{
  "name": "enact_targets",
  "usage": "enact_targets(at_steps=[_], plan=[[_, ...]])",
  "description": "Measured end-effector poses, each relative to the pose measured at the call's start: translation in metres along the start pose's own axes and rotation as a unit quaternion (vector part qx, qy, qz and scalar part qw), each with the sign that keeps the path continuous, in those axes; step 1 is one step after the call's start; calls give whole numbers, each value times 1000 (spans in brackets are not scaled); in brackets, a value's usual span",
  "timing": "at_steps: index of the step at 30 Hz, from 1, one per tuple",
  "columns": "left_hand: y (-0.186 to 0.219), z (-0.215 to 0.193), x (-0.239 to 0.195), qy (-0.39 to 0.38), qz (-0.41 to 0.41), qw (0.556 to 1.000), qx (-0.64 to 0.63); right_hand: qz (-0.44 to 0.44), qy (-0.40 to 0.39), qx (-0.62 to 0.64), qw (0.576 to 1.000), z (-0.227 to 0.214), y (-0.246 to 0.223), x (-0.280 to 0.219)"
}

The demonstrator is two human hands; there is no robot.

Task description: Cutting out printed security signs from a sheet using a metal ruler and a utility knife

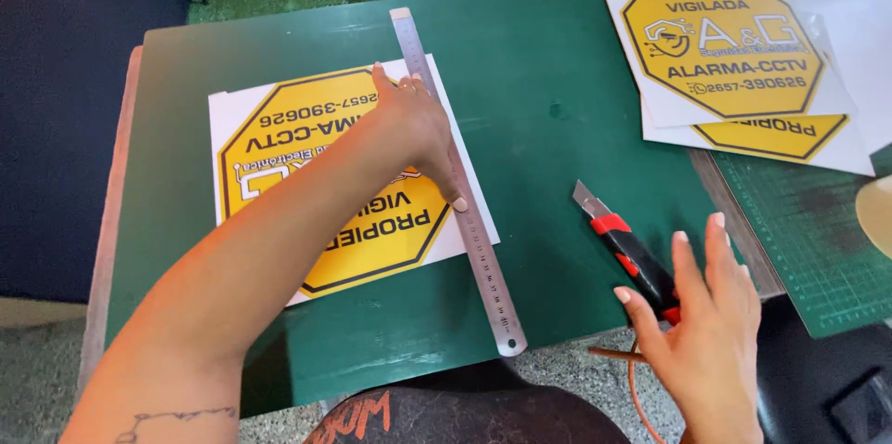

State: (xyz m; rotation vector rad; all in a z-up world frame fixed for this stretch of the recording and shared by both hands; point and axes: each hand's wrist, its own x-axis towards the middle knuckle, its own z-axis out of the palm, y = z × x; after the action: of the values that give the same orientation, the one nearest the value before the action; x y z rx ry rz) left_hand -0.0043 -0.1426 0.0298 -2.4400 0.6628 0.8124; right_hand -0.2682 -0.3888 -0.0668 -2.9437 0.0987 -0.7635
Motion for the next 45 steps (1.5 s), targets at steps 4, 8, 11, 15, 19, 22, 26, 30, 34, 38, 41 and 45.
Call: enact_targets(at_steps=[4, 8, 11, 15, 19, 22, 26, 30, 34, 38, 41, 45], plan=[[0, -6, -1, -38, 11, 999, -23, 67, -35, -32, 997, 8, -3, -1], [-2, 6, 4, -11, 15, 999, -43, 132, -76, 9, 988, 13, -13, 2], [-7, 18, 4, 21, 17, 995, -95, 136, -19, 49, 989, 10, -22, 7], [-16, 31, 1, 69, 30, 981, -180, 211, 145, 413, 874, 4, -73, 47], [-18, 37, -3, 80, 51, 978, -188, 354, 84, 403, 840, 7, -136, 112], [-11, 46, 14, 133, 38, 975, -171, 200, -5, 442, 875, 45, -148, 139], [-5, 43, 20, 137, 3, 986, -90, 183, -118, 356, 909, 76, -158, 178], [10, 42, -20, 202, -119, 971, -56, 165, -167, 264, 936, 85, -165, 200], [4, 42, 25, 144, -37, 983, -109, 194, -203, 300, 912, 77, -178, 210], [-8, 36, 17, 134, 30, 981, -134, 196, -212, 296, 911, 82, -180, 219], [-8, 39, 20, 142, 40, 980, -131, 201, -218, 288, 910, 79, -183, 221], [-9, 40, 24, 144, 42, 982, -119, 188, -239, 266, 915, 81, -182, 225]])
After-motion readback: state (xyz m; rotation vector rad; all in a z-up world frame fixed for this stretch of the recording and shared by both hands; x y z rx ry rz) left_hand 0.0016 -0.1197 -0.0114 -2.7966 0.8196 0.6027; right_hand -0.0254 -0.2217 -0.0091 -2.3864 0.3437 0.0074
